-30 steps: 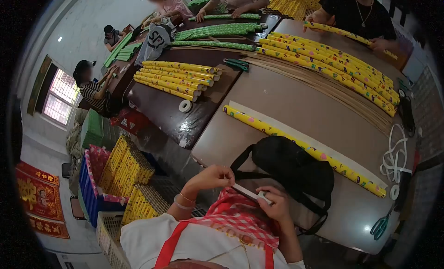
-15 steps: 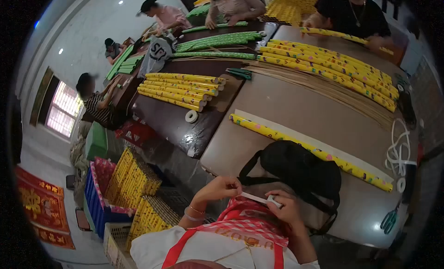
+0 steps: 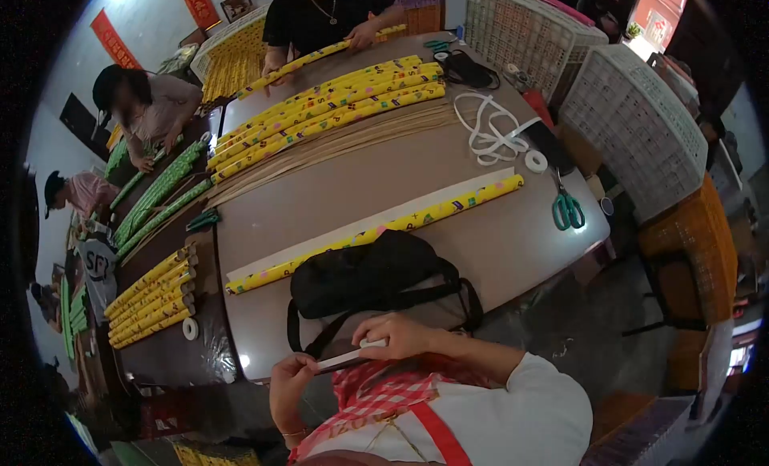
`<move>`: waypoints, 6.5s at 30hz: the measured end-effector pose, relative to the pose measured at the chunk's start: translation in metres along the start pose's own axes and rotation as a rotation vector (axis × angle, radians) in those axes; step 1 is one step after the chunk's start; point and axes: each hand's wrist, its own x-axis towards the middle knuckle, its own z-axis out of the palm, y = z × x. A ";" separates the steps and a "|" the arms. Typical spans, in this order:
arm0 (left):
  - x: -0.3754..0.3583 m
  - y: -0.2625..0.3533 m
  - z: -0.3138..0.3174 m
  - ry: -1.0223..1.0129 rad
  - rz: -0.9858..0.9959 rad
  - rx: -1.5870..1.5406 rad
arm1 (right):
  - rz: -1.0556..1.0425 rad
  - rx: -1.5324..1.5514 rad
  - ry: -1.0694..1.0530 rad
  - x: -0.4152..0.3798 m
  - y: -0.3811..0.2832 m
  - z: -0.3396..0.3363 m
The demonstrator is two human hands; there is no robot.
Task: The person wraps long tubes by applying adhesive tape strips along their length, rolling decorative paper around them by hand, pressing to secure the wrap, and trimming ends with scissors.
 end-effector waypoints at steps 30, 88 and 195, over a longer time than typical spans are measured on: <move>0.004 0.007 0.005 -0.083 -0.062 -0.018 | 0.117 -0.002 0.078 -0.009 0.018 -0.004; -0.129 0.231 -0.039 0.663 2.359 0.226 | -1.138 0.357 0.352 0.053 -0.201 -0.210; -0.090 0.192 -0.017 -0.086 1.461 0.053 | -1.063 0.314 0.359 0.068 -0.221 -0.196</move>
